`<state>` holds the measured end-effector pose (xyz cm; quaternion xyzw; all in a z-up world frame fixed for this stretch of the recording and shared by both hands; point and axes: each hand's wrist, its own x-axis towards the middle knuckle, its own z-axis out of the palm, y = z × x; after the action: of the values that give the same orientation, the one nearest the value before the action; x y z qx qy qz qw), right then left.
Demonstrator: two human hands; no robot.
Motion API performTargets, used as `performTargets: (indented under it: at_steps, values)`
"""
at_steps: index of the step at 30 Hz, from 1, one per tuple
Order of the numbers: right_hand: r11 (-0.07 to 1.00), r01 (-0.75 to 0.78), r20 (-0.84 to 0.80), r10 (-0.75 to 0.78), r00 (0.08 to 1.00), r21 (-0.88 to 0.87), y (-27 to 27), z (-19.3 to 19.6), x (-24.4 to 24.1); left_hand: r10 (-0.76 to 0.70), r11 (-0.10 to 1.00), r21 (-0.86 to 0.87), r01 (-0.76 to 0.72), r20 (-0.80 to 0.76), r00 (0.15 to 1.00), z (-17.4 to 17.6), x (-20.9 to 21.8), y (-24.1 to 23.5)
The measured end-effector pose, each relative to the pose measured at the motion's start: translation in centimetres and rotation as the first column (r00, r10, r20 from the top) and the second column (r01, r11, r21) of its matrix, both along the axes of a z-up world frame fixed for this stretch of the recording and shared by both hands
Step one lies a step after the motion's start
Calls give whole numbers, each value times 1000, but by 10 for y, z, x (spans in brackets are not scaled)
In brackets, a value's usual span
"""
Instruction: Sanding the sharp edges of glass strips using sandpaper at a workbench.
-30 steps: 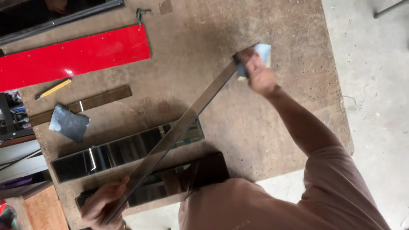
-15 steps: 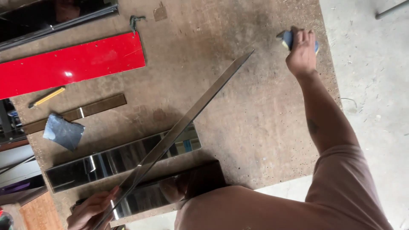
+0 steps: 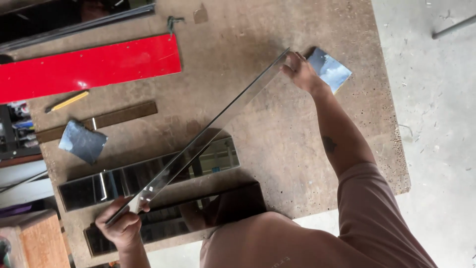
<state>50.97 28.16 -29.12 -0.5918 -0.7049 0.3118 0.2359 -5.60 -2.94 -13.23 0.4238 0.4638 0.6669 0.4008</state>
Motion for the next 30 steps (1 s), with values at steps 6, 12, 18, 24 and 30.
performTargets:
  at_steps: [6,12,18,24,30]
  values:
    - [998,60,-99,-61,993,-18,9,-12,-11,137,986,-112,-123,128,982,-49,-37,-10]
    - [996,75,-246,-62,967,43,-70,67,-14,269,897,-418,-142,263,927,-3,-89,-16]
    - [962,262,152,-249,957,-78,-229,117,-56,-17,906,-420,45,70,997,19,-141,-43]
    - [904,343,56,-340,939,-257,-360,73,-107,44,774,-599,-206,-274,961,-68,-212,-88]
    - [788,453,229,-392,891,-416,-410,59,-150,47,709,-608,-357,-465,884,-70,-224,-116]
